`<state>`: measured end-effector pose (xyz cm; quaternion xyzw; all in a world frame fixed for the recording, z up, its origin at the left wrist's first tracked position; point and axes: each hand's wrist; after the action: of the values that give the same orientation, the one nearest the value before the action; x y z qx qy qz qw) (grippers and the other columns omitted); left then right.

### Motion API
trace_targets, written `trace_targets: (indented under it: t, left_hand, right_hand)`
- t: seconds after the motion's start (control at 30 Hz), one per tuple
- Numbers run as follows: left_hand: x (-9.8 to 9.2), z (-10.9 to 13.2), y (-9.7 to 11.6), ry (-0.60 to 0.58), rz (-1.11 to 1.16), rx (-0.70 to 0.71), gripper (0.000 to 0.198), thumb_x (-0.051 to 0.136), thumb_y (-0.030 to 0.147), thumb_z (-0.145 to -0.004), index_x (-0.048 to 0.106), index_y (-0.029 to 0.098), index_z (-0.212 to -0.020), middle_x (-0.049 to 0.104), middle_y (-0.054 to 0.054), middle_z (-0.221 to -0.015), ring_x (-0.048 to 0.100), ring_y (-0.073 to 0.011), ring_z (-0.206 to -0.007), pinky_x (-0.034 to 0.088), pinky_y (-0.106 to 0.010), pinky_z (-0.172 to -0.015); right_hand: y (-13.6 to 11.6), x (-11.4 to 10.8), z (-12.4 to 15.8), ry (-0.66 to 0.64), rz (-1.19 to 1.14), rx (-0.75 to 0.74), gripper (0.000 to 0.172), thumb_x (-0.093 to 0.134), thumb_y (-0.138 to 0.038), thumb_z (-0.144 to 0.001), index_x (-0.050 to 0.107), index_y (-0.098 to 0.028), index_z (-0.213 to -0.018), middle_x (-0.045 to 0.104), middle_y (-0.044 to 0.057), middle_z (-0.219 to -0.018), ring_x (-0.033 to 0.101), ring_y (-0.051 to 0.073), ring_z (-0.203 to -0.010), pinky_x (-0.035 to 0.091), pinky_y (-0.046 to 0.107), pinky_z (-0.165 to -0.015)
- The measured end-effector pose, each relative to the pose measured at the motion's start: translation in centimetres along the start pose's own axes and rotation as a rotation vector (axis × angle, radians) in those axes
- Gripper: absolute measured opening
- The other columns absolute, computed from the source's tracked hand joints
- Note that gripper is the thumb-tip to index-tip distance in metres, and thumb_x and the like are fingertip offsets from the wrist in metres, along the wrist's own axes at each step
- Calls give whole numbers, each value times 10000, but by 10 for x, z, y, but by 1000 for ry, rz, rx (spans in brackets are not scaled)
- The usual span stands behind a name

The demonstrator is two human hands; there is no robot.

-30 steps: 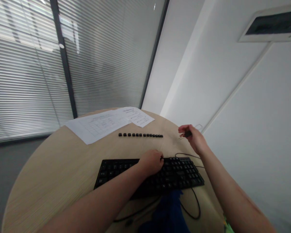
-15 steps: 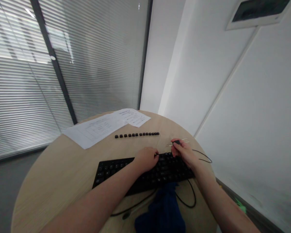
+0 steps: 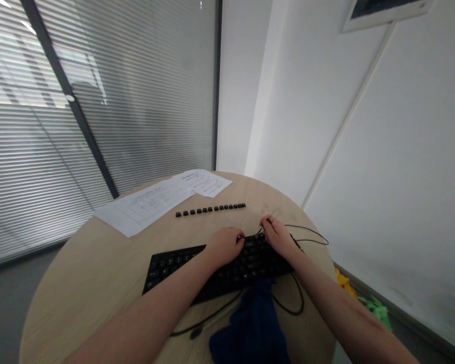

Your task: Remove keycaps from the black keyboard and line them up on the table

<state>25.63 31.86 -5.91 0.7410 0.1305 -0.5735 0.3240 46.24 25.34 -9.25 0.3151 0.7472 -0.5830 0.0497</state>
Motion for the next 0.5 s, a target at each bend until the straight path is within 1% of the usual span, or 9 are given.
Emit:
trace_targets:
  t: [0.13,0.27,0.4,0.5]
  left_hand:
    - [-1,0,1,-8,-8,6,291,491,315,-940,744,212,-1039,745,-83,-1050,669,-257,-1010,510,-368,-909]
    - [-1,-1,0,-16,-23,9,299,487,317,-938,744,212,-1049,744,-86,-1043,670,-257,-1004,512,-366,-902]
    - [-1,0,1,-9,-30,6,309,472,326,-946,740,216,-1054,742,-86,-1045,672,-258,-1001,519,-365,-884]
    - [-1,0,1,-4,-26,5,310,472,330,-945,739,219,-1054,744,-81,-1043,675,-259,-1000,521,-363,-880]
  right_hand:
    - [0,2,-2,45,98,11,271,379,-414,-966,546,-203,-940,489,-32,-554,483,154,-505,361,245,-507]
    - [-4,2,-1,54,163,-21,263,356,-379,-977,544,-200,-938,531,-15,-596,519,162,-545,376,246,-540]
    - [-15,2,2,33,273,-38,238,360,-338,-983,544,-189,-956,582,11,-663,547,166,-581,379,250,-582]
    - [-24,2,5,24,358,-43,215,373,-299,-986,550,-178,-980,628,44,-749,586,177,-655,391,255,-644]
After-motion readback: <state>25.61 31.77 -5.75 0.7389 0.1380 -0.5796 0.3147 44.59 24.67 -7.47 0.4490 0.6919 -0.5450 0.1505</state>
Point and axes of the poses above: each hand's wrist, its own z-axis away from the middle knuckle, its own x-axis out of the palm, y = z × x
